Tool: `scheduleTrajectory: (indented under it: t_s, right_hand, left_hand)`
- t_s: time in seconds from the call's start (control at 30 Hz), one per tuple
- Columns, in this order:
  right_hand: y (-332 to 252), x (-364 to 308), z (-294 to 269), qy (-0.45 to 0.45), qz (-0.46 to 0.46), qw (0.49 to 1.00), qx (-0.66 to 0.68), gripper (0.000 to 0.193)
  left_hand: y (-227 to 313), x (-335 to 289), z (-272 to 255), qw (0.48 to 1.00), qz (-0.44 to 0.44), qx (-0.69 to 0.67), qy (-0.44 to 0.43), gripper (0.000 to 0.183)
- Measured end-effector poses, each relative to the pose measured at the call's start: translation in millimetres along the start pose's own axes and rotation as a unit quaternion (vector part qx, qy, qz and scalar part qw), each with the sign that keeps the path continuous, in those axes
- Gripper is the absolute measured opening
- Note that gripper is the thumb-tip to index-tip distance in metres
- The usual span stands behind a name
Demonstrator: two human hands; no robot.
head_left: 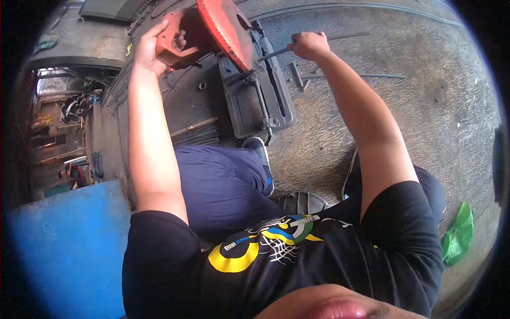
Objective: Use a metal chop saw to cut multiple thin metal rods to a specific length.
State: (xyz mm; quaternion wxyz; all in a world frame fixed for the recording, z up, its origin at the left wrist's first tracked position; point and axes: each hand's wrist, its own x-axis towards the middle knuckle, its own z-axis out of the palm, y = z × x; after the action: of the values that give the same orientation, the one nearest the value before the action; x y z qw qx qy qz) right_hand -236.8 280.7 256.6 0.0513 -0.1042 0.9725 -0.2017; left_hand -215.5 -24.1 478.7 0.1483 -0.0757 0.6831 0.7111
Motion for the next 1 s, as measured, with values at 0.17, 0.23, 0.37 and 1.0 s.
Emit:
scheduleTrajectory:
  t_s: [0.17,0.23,0.37,1.0]
  right_hand:
    - [-5,10,14,0.007,-0.01,1.0,-0.022,0.035]
    - [-5,12,17,0.004,-0.011,1.0,-0.028,0.034]
    - [-3,18,19,-0.002,-0.009,1.0,-0.028,0.036]
    - [0,20,23,-0.043,-0.017,0.999,-0.017,0.038]
  left_hand:
    - [-5,-1,-7,0.995,0.074,0.059,0.016,0.043]
    - [-7,-3,-5,0.994,0.085,0.072,0.018,0.043]
    - [-8,-6,1,0.994,0.09,0.054,0.024,0.042]
    - [-8,-5,1,0.996,0.087,0.02,0.016,0.04]
